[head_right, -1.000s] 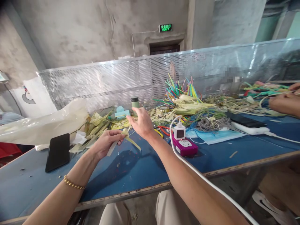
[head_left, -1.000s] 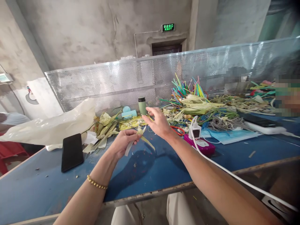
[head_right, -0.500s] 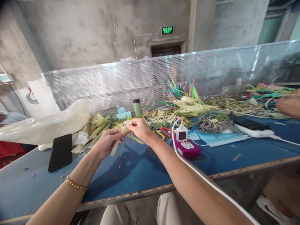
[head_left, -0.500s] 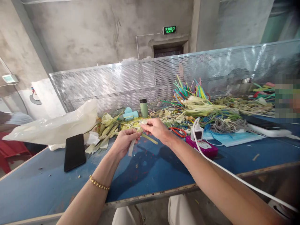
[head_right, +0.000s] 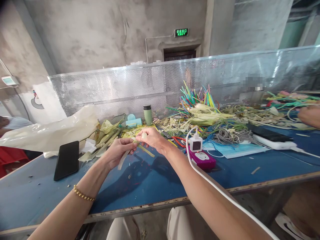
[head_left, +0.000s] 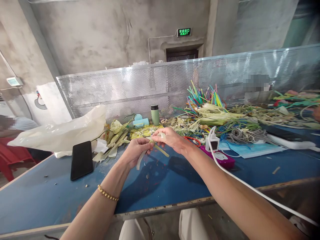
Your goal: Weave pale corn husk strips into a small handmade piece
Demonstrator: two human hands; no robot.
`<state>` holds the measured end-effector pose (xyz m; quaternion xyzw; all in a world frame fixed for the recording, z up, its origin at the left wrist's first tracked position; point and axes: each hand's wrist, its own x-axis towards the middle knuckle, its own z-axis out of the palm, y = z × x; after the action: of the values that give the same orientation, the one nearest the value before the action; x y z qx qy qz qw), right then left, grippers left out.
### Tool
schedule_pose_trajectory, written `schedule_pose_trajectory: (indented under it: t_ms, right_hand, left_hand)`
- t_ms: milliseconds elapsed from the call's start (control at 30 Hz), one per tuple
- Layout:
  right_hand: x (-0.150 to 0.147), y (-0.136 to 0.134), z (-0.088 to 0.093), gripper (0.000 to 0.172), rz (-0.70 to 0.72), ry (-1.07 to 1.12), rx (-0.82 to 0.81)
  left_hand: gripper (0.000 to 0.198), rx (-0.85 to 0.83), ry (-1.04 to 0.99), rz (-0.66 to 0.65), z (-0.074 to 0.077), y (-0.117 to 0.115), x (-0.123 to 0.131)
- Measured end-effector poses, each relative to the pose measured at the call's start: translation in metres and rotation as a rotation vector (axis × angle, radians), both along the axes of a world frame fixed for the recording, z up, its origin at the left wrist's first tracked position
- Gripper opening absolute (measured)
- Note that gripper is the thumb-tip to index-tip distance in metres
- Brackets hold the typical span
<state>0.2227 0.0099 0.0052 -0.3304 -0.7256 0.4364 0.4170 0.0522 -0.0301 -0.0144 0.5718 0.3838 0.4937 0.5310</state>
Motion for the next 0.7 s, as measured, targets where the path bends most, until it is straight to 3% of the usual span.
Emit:
schedule_pose_trajectory:
  t_ms: [433, 700]
  right_hand:
    - [-0.0006, 0.0001, -0.0005, 0.012, 0.036, -0.020, 0.024]
    - [0.0022, 0.0062, -0.0016, 0.033, -0.021, -0.042, 0.117]
  left_hand:
    - [0.032, -0.057, -0.071, -0.008, -0.0014, 0.0005, -0.0002]
    - [0.031, -0.084, -0.113, 0.089, 0.0010, 0.0023, -0.0014]
